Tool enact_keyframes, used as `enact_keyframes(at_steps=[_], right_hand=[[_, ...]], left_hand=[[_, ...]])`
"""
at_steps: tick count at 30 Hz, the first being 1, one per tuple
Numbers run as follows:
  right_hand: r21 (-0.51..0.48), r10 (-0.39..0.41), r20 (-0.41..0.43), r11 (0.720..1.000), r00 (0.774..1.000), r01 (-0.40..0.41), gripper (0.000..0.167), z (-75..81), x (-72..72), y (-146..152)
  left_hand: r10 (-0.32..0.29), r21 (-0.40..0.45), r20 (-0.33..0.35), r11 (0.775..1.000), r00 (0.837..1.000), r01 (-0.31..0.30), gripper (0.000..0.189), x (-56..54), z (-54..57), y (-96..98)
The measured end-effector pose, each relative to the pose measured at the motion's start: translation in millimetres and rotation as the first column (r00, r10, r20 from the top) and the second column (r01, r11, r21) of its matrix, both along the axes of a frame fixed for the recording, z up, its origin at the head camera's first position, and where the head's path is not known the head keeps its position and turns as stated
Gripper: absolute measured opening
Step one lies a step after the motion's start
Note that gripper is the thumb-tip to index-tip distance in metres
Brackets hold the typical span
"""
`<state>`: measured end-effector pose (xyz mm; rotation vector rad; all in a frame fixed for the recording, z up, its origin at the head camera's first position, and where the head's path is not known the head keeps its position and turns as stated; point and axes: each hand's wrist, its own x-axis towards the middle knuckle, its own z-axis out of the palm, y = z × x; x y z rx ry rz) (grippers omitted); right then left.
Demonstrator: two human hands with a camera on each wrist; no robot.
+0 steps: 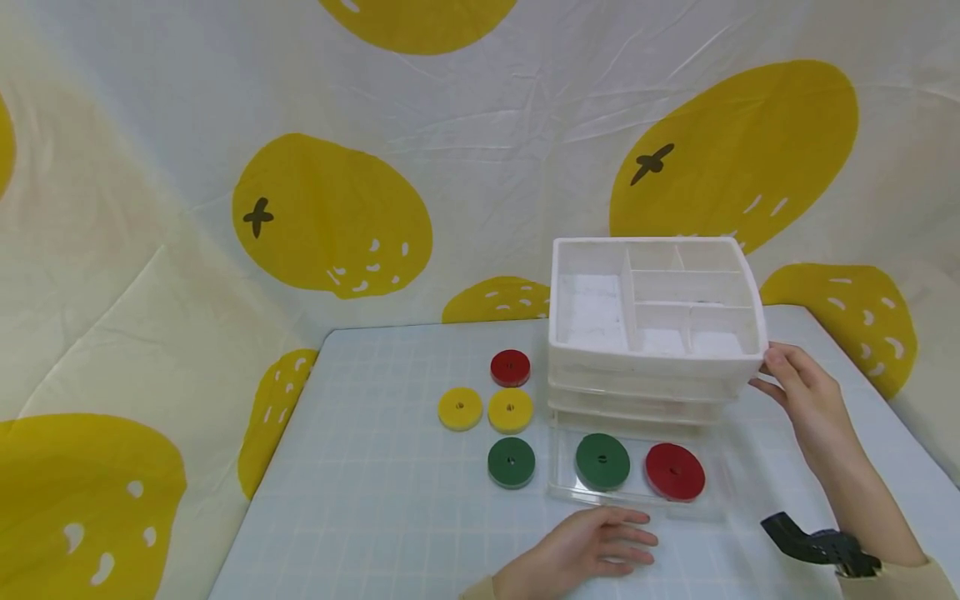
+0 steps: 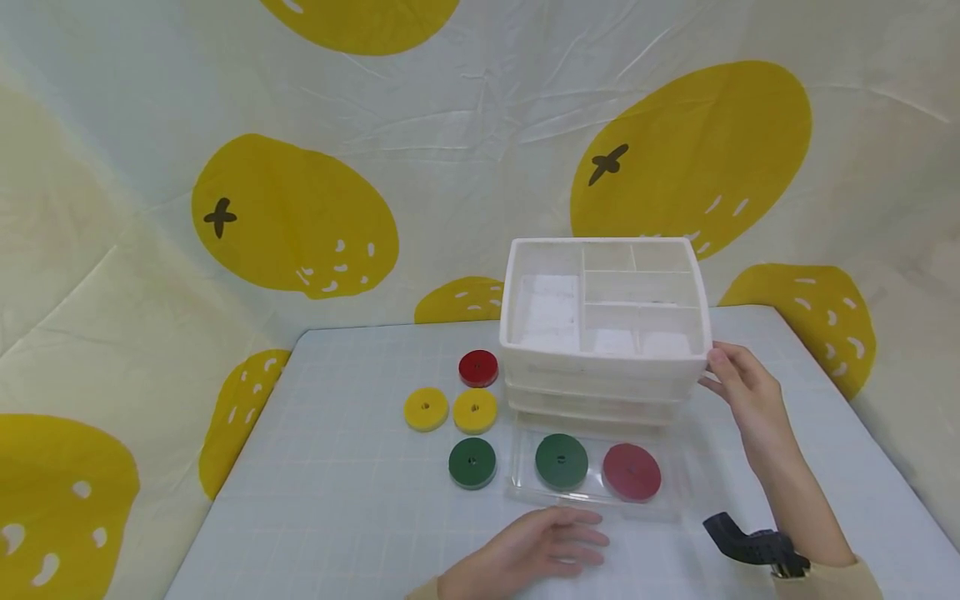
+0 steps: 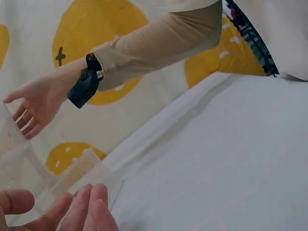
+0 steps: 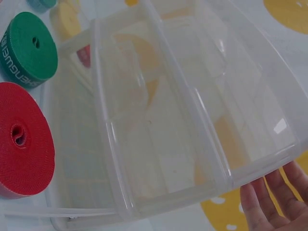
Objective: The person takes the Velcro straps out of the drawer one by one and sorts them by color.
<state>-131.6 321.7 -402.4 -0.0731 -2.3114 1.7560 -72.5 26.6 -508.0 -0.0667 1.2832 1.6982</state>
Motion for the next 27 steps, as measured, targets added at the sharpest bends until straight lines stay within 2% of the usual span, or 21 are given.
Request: enact_keyframes(at_steps=[3,6,9,13,19,23,25,27], right_hand=[[0.007,0.002,0.008,1.0,1.0,-0.002,0.028,0.7,0.3,0],[0.008,0.008,0.001,1.0,1.0,-0.008,0.028,1.0,0.4,0],[0.006,0.008,-0.01,1.0,1.0,-0.008,0.028,0.7,0.3,0],[0.008,0.003,-0.011,1.0,1.0,-0.003,0.027,0.3,0.2,1],[0.032,-0.009,0.016,0.999,1.0,0.008,0.027,0.4,0.3,1],[0.012,0.003,0.012,1.0,1.0,-0.003,0.027,0.7,0.3,0],[-0.009,0.013,0.002,1.0,1.0,-0.013,0.027,0.9,0.3,0],[-0.041,0.025,-0.007,0.999,1.0,-0.025,0.027,1.0,0.2,1]], left_hand=[[-0.046,-0.022,-0.084,0.999,0.995,0.045,0.036,-0.6,7.6,-6.2],[-0.089,-0.034,-0.196,0.996,0.977,0.084,0.035,-2.5,16.0,-13.3],[-0.145,-0.049,-0.319,0.989,0.937,0.137,0.035,-5.7,26.2,-20.8],[-0.205,-0.101,-0.432,0.979,0.878,0.178,0.035,-12.4,41.4,-27.4],[-0.224,-0.171,-0.539,0.973,0.812,0.155,0.03,-28.0,57.6,-29.5],[-0.25,-0.235,-0.623,0.964,0.741,0.127,0.029,-40.9,64.2,-29.5],[-0.272,-0.274,-0.662,0.955,0.698,0.113,0.029,-47.4,66.5,-30.1],[-0.306,-0.322,-0.698,0.942,0.647,0.098,0.03,-53.6,67.5,-30.8]])
